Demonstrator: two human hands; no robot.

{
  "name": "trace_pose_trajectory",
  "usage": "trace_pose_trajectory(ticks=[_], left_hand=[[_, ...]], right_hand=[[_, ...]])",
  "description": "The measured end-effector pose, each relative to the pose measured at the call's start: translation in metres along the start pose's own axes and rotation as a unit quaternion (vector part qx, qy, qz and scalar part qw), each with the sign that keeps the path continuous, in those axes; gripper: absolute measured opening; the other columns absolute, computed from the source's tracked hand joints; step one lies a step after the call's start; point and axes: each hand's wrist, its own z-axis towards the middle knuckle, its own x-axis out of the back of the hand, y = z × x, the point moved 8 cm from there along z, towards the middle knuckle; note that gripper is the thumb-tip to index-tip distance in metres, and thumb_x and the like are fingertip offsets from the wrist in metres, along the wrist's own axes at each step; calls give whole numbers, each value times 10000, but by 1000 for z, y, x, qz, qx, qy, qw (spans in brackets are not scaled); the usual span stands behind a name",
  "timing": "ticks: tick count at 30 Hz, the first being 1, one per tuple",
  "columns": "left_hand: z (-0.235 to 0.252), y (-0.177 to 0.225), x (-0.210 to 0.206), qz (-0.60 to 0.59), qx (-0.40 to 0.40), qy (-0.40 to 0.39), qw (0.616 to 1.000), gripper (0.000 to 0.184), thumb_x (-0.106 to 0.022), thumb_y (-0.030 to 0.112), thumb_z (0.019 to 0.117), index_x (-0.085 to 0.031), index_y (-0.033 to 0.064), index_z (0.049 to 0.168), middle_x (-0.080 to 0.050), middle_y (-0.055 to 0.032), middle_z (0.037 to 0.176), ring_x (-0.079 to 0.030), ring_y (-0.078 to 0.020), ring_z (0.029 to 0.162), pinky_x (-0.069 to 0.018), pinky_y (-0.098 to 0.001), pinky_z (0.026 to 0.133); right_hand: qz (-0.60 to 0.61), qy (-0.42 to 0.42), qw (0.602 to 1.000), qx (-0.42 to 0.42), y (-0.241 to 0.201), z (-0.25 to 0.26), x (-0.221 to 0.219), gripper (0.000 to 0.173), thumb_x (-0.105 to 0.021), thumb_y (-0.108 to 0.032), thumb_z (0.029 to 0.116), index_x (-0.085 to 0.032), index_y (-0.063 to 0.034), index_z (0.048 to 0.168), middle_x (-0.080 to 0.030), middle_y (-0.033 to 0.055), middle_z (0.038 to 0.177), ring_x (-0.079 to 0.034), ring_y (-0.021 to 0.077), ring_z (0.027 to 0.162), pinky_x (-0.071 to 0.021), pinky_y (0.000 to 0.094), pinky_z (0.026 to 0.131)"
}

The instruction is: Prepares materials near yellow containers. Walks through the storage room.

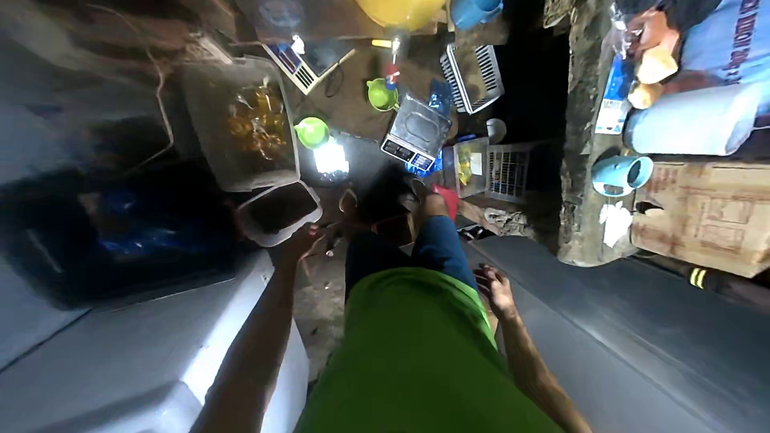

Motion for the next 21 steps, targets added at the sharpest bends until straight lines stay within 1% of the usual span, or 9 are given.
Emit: trace_pose_trajectory(ticks=[2,3,5,6,10,12,14,18,21], left_hand=[[3,24,-9,-64,-17,24,998,488,-651,315,1016,-555,8,1383,-635,-226,1307,-630,-347,1197,-486,-543,1047],[2,33,-15,-97,-25,30,994,472,-644,298,1019,-548,24,1392,-629,-217,1319,-636,-336,1183,-504,-537,1022],[0,51,-25,-139,-25,32,989,459,-618,298,1031,-536,59,1414,-619,-190,1344,-641,-313,1161,-532,-523,970],[0,54,-31,-142,-22,33,989,449,-606,295,1036,-539,66,1416,-623,-180,1346,-642,-308,1163,-535,-521,967],[7,35,-70,-112,1,20,993,467,-593,275,1042,-532,28,1433,-599,-205,1387,-618,-314,1238,-501,-498,1056],[-1,22,-89,-101,42,10,994,498,-627,265,1027,-515,-1,1433,-597,-231,1377,-613,-346,1239,-488,-517,1063],[-9,15,-106,-95,84,9,992,496,-633,273,1023,-524,15,1432,-613,-233,1354,-623,-360,1215,-496,-541,1033],[-22,38,-137,-116,144,34,982,495,-633,287,1025,-524,30,1433,-622,-225,1338,-629,-355,1205,-506,-546,1016],[-8,101,-166,-90,122,39,988,499,-619,283,1029,-519,17,1439,-609,-219,1368,-610,-335,1247,-479,-516,1069]], right_hand=[[-97,-37,994,37,-1,1,-10,313,-448,-140,1083,-609,34,1288,-690,151,1133,-680,174,966,-588,350,816],[-141,-58,987,54,-5,6,-14,303,-464,-103,1063,-618,36,1285,-685,152,1137,-660,162,982,-563,342,855],[-206,-83,971,82,-30,23,-26,311,-493,-128,1059,-637,15,1295,-696,157,1183,-667,178,1067,-544,375,966],[-220,-90,967,93,-47,32,-31,325,-488,-163,1068,-640,0,1304,-696,157,1204,-671,191,1081,-548,392,971],[-169,-140,967,128,-122,72,-47,382,-422,-228,1100,-593,15,1341,-690,188,1204,-714,260,996,-608,436,846],[-165,-172,962,133,-157,86,-53,415,-389,-259,1119,-547,4,1399,-678,177,1237,-703,251,1019,-590,420,862],[-157,-183,961,132,-177,110,-54,417,-404,-285,1117,-553,-20,1402,-691,148,1221,-706,228,1013,-594,400,853],[-162,-220,954,119,-167,183,-59,437,-435,-318,1109,-555,-13,1398,-698,164,1214,-723,250,1000,-614,428,839],[-189,-240,945,114,-147,237,-55,438,-435,-326,1109,-581,-19,1386,-677,188,1244,-710,261,1041,-607,449,883]])
